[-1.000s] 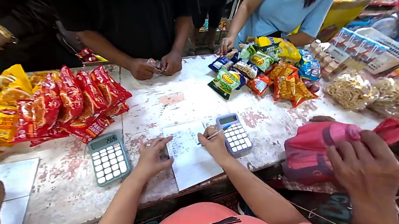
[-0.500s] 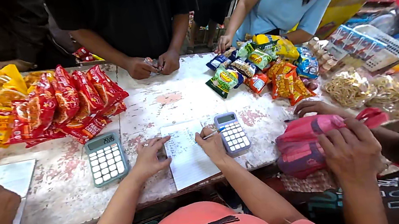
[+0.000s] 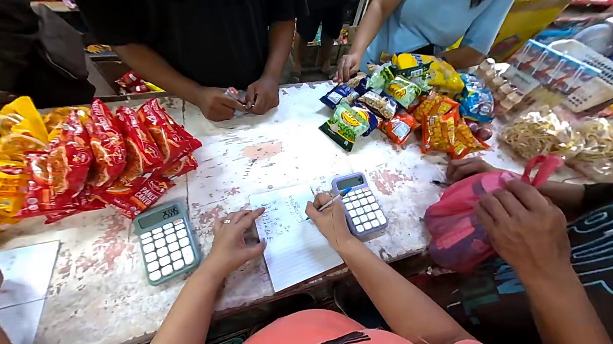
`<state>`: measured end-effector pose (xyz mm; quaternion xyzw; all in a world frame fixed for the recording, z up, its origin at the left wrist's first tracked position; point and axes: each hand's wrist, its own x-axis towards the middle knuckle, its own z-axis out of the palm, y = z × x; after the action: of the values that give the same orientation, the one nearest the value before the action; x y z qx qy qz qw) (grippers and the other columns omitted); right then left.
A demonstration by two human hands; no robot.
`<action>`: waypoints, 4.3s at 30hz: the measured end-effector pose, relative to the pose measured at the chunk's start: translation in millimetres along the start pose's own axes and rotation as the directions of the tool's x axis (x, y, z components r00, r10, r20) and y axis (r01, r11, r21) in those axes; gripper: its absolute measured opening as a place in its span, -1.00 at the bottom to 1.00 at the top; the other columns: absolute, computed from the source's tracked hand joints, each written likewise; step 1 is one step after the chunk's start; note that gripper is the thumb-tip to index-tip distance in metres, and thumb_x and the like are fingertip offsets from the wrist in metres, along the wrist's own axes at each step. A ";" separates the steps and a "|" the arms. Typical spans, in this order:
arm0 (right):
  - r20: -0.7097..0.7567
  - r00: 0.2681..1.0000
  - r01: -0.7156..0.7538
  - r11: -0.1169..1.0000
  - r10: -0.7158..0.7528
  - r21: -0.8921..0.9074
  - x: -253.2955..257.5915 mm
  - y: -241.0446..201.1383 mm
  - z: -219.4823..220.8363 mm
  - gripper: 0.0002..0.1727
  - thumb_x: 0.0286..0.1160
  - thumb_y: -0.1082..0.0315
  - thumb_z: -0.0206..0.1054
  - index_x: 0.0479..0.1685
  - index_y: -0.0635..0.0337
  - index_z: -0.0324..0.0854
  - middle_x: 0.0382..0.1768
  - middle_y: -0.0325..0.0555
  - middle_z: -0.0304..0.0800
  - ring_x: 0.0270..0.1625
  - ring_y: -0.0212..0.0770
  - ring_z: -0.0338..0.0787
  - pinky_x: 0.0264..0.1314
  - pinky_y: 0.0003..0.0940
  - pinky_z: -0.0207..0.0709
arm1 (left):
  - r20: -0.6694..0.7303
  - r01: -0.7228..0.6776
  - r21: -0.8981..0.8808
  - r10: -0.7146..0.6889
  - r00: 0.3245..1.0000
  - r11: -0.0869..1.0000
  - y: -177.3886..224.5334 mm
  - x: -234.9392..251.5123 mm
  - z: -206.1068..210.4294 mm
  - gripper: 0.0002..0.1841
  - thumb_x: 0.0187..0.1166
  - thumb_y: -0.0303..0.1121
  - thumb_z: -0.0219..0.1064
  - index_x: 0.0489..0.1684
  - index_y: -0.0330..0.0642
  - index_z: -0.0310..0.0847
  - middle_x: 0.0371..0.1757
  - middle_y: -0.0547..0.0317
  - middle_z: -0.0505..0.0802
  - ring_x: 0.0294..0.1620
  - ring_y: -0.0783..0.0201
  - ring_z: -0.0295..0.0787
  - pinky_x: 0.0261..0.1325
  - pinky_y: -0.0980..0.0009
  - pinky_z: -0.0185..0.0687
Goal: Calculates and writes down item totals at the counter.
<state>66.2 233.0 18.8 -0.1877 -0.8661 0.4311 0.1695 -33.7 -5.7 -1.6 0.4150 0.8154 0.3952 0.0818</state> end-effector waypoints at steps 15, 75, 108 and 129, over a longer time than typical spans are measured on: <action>-0.022 1.000 0.014 0.998 -0.013 0.055 -3.0 0.5 -2.5 -0.71 0.49 0.40 0.35 -0.61 0.28 0.54 -0.68 -0.21 0.47 -0.57 -0.37 0.47 -0.42 -0.39 0.39 | 0.007 -0.013 0.020 0.013 1.000 1.000 -0.3 0.3 0.1 -0.27 0.29 -0.08 0.46 0.58 -0.11 0.57 0.39 -0.14 0.75 0.49 -0.26 0.56 0.45 -0.63 -0.09; -0.179 0.982 0.020 0.975 -0.060 -0.220 -11.2 55.4 -114.3 -0.65 0.75 0.36 0.09 0.25 0.38 0.67 0.06 0.21 0.87 0.10 0.15 0.88 0.24 0.12 0.67 | -0.055 -0.009 0.080 0.013 0.998 0.997 3.6 5.0 12.3 -0.35 0.31 -0.06 0.34 0.47 -0.09 0.67 0.28 -0.11 0.82 0.39 -0.29 0.63 0.39 -0.57 0.06; -0.065 0.946 0.272 0.884 -0.319 -0.381 -53.8 43.0 -96.2 -0.71 0.60 0.33 0.17 0.05 0.16 0.79 -0.03 -0.07 0.95 0.42 0.26 0.73 0.60 0.54 0.15 | 0.250 -0.246 0.449 0.143 0.958 0.859 96.8 15.5 98.9 0.15 0.22 0.67 0.02 0.72 -0.06 0.41 0.79 -0.22 0.34 0.80 -0.31 0.18 0.62 -0.59 -0.11; 0.091 0.962 0.261 0.964 -0.256 -0.053 -102.4 -54.5 -22.1 -0.49 0.30 0.32 0.52 0.27 0.39 0.73 0.39 0.41 0.67 0.61 0.37 0.50 0.71 0.37 0.17 | 0.329 -0.182 0.338 0.066 0.942 0.923 107.8 17.5 79.5 -0.21 0.52 0.17 0.22 0.76 -0.06 0.36 0.84 -0.14 0.27 0.88 -0.22 -0.01 0.73 -0.50 -0.34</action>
<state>155.8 169.5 62.1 -0.0604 -0.9030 0.3846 0.1819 57.7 90.2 25.0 0.5314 0.8228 0.1717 0.1055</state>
